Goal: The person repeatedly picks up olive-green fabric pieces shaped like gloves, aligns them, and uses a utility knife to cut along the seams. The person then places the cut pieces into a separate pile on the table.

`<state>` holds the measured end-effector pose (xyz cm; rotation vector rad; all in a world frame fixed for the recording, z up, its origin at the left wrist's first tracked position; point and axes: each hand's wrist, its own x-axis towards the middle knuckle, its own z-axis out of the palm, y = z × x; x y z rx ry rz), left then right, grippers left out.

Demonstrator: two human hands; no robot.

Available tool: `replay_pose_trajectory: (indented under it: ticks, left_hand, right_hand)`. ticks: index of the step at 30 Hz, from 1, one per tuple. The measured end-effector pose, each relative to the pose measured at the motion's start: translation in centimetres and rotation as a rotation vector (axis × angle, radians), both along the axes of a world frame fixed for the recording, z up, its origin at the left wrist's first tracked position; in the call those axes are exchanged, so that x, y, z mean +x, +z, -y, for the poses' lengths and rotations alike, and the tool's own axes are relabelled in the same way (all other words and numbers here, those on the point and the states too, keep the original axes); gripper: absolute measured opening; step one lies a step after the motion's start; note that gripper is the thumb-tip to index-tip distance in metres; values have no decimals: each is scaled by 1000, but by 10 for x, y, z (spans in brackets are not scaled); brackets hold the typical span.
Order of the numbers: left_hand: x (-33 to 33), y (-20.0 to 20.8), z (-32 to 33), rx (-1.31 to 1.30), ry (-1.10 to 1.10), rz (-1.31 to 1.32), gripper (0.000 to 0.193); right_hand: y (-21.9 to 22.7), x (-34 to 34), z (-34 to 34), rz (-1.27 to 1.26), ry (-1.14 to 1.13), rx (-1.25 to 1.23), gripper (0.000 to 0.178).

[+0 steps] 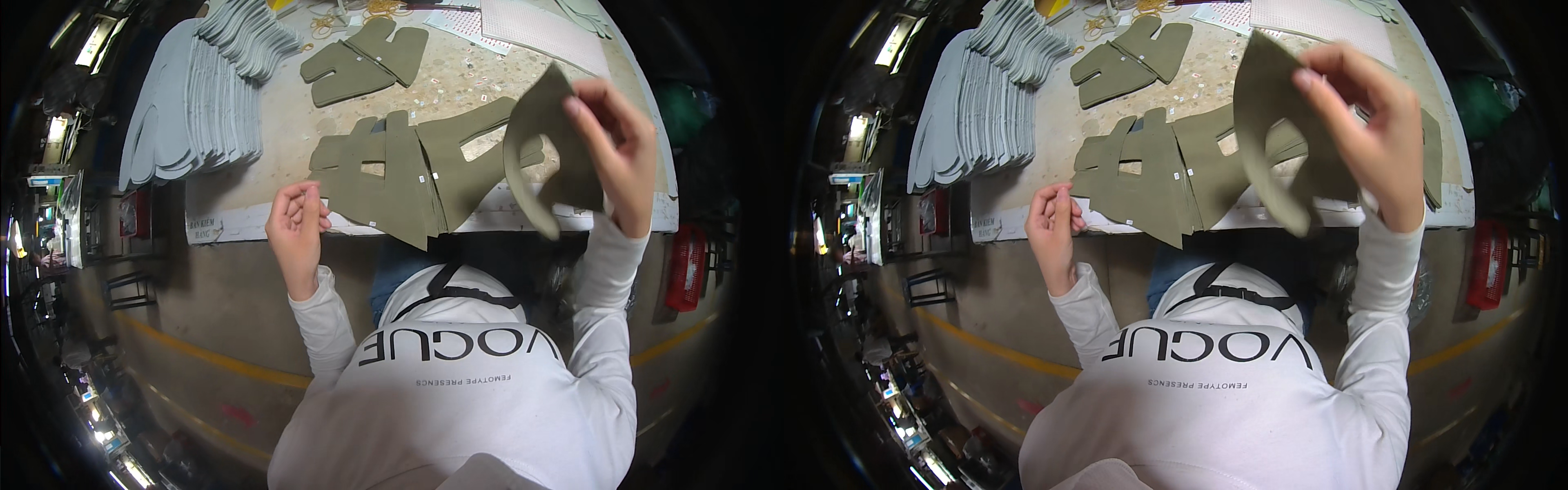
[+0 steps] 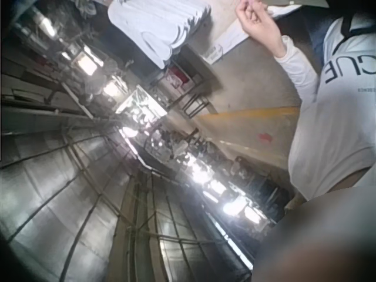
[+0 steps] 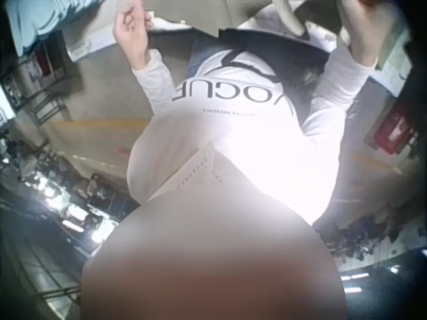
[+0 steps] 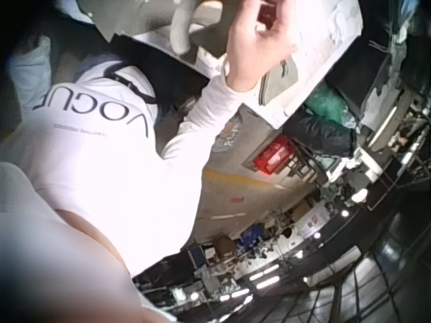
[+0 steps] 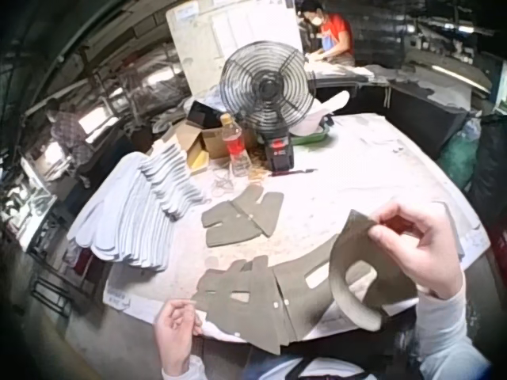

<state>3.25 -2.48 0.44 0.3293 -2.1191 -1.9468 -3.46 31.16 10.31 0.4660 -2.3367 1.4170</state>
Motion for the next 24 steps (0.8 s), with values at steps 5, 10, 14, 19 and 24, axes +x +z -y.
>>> replay_pose_trajectory:
  ticks: [5, 10, 14, 19, 24]
  left_hand:
    - [22, -6, -5, 14, 29, -14, 14]
    - [31, -18, -29, 27, -34, 34, 10]
    - [32, -20, -44, -193, -117, -65, 11]
    - [35, -20, -66, -306, -226, 91, 16]
    - [33, -22, -79, -634, -183, 35, 29]
  right_hand:
    - [-9, -18, 21, -457, -102, 126, 17]
    - [-82, 18, 69, -455, 141, 508, 19]
    - [-117, 55, 72, -296, 225, 526, 25]
    - [-124, 71, 61, -189, 191, 458, 27]
    - [-119, 71, 59, -98, 232, 379, 23]
